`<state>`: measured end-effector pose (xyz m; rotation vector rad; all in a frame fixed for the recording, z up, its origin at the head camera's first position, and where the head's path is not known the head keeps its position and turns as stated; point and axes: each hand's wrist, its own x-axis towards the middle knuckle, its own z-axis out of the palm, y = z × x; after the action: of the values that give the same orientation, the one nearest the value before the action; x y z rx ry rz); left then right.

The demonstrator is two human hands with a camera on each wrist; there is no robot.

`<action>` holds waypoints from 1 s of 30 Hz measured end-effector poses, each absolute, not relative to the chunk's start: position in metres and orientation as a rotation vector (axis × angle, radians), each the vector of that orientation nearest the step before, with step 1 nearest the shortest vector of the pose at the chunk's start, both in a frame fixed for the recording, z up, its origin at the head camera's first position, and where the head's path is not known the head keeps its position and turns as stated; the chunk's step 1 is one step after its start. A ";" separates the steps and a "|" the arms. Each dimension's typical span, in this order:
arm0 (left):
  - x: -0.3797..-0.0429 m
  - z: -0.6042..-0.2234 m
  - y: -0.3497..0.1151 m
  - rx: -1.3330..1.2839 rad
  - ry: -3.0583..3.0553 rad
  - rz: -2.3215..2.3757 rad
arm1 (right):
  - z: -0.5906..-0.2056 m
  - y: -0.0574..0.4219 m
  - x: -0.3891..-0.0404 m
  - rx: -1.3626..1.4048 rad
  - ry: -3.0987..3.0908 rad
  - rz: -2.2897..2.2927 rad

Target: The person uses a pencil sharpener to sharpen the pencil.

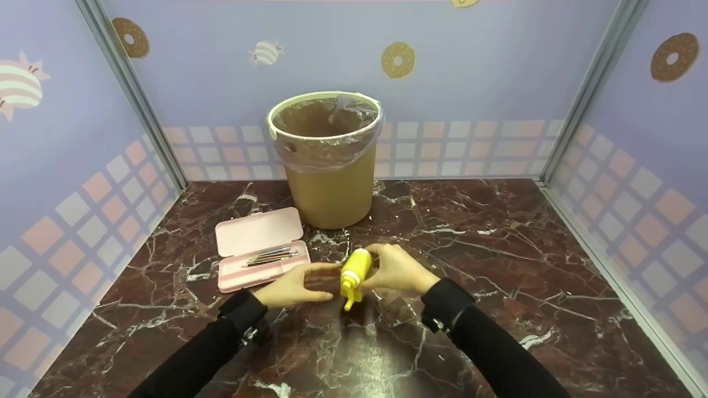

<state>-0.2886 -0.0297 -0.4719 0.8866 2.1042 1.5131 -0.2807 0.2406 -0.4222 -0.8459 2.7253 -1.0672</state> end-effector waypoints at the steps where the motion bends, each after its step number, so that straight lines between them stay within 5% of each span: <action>1: -0.287 -0.472 -0.030 0.891 2.149 1.496 | -0.424 0.240 -0.280 -0.822 2.760 -1.066; 14: -0.272 -0.483 0.008 0.662 2.859 1.338 | -0.433 0.213 -0.271 -0.409 3.039 -1.095; 30: -0.274 -0.482 0.020 0.574 3.011 1.364 | -0.444 0.202 -0.270 -0.365 3.186 -0.971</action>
<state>-0.2740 0.0201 -0.4822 0.5744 3.0110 1.3640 -0.2696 0.2019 -0.4443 -0.3651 3.1862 -0.9710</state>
